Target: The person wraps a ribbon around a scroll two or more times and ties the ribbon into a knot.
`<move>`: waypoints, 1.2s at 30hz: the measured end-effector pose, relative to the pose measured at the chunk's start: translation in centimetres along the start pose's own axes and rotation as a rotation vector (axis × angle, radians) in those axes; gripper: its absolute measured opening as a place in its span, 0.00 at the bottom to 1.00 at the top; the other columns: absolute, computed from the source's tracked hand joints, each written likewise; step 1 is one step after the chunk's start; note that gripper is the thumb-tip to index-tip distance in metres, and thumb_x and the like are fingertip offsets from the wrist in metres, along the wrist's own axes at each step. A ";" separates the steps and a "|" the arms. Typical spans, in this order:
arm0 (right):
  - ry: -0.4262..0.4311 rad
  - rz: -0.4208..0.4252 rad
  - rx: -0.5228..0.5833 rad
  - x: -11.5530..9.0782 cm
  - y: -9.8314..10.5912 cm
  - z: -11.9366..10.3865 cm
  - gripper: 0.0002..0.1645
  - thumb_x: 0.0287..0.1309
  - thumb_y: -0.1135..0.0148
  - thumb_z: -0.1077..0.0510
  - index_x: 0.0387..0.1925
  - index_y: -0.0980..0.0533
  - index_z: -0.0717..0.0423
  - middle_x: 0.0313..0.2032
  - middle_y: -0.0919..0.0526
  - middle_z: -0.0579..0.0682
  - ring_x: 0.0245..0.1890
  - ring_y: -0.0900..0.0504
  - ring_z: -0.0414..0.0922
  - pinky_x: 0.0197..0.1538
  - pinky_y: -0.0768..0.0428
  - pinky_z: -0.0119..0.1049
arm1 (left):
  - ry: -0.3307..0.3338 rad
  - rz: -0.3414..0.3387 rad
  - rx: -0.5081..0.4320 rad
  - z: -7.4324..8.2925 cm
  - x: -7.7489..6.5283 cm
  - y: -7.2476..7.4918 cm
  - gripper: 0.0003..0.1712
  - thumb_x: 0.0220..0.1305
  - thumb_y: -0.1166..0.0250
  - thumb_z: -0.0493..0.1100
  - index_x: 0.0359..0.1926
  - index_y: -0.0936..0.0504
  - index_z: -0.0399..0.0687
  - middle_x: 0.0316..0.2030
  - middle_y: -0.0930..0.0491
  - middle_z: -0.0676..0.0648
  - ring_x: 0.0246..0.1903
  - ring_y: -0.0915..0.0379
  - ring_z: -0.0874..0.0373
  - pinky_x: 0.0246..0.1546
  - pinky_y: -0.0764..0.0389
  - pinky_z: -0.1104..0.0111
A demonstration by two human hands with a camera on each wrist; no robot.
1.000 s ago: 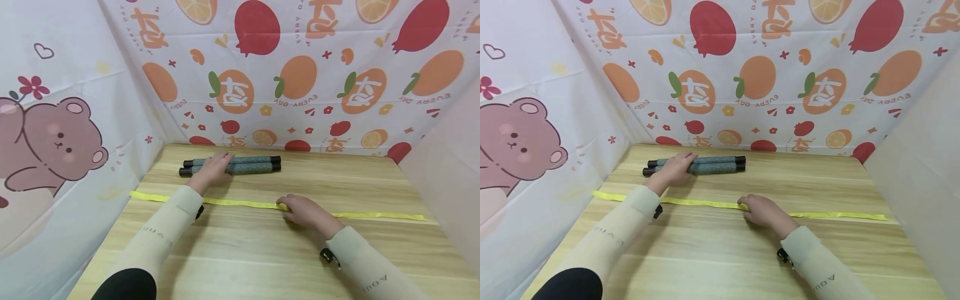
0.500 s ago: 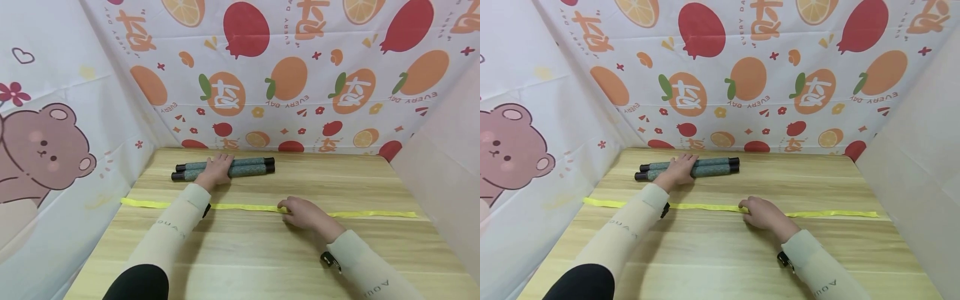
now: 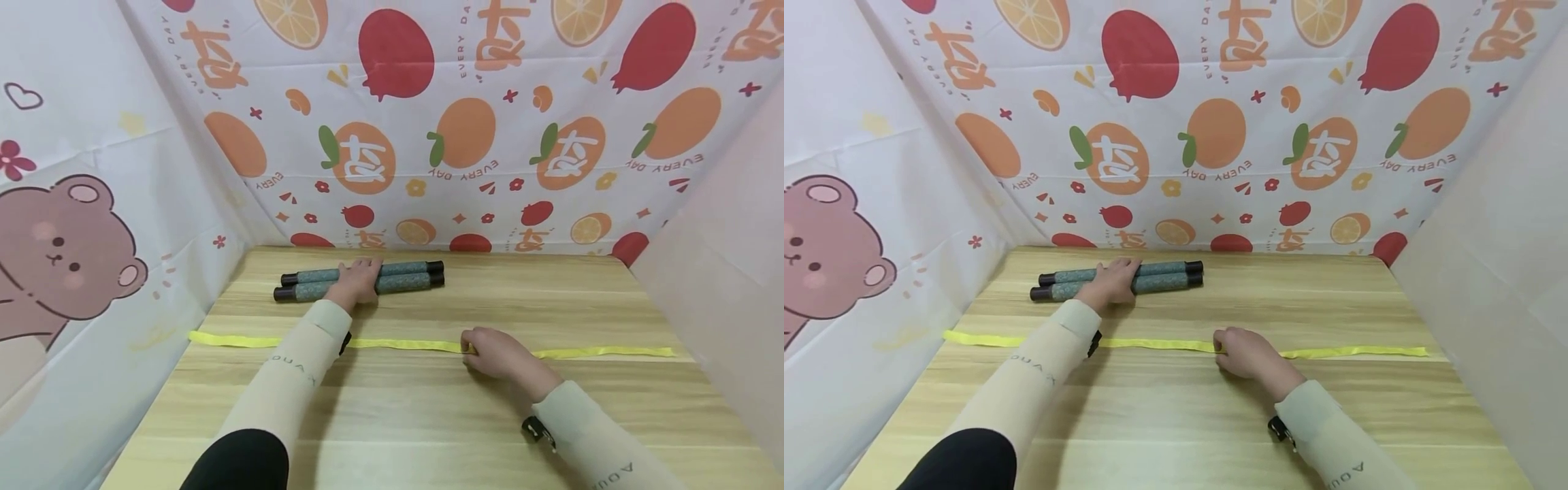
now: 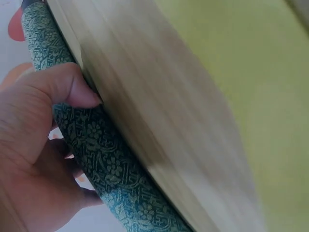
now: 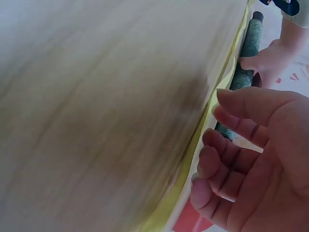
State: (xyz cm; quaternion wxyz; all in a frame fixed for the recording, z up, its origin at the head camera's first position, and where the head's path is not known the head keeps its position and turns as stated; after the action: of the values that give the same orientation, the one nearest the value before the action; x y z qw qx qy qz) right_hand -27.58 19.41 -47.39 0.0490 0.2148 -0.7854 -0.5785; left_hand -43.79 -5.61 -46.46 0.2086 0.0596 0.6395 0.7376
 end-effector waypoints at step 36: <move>-0.037 -0.018 0.054 -0.5 0.0 0.7 0.04 0.62 0.37 0.56 0.38 0.21 0.48 0.29 0.22 0.42 0.28 0.27 0.41 0.38 0.25 0.41 | -0.335 0.243 0.156 3.7 -4.9 2.1 0.37 0.55 0.32 0.25 0.64 0.33 0.44 0.62 0.32 0.40 0.67 0.42 0.43 0.73 0.59 0.42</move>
State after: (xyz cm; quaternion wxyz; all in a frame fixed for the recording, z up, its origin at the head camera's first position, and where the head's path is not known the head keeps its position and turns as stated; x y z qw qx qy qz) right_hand -27.38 20.23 -47.57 0.0235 0.2125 -0.7996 -0.5612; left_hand -38.52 -4.34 -42.90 0.2161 0.2737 0.6393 0.6853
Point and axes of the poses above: each hand's wrist, its own x-axis towards the middle knuckle, its own y-axis out of the back of the hand, z = x × y, the point moved 6 cm from there along x, towards the middle knuckle
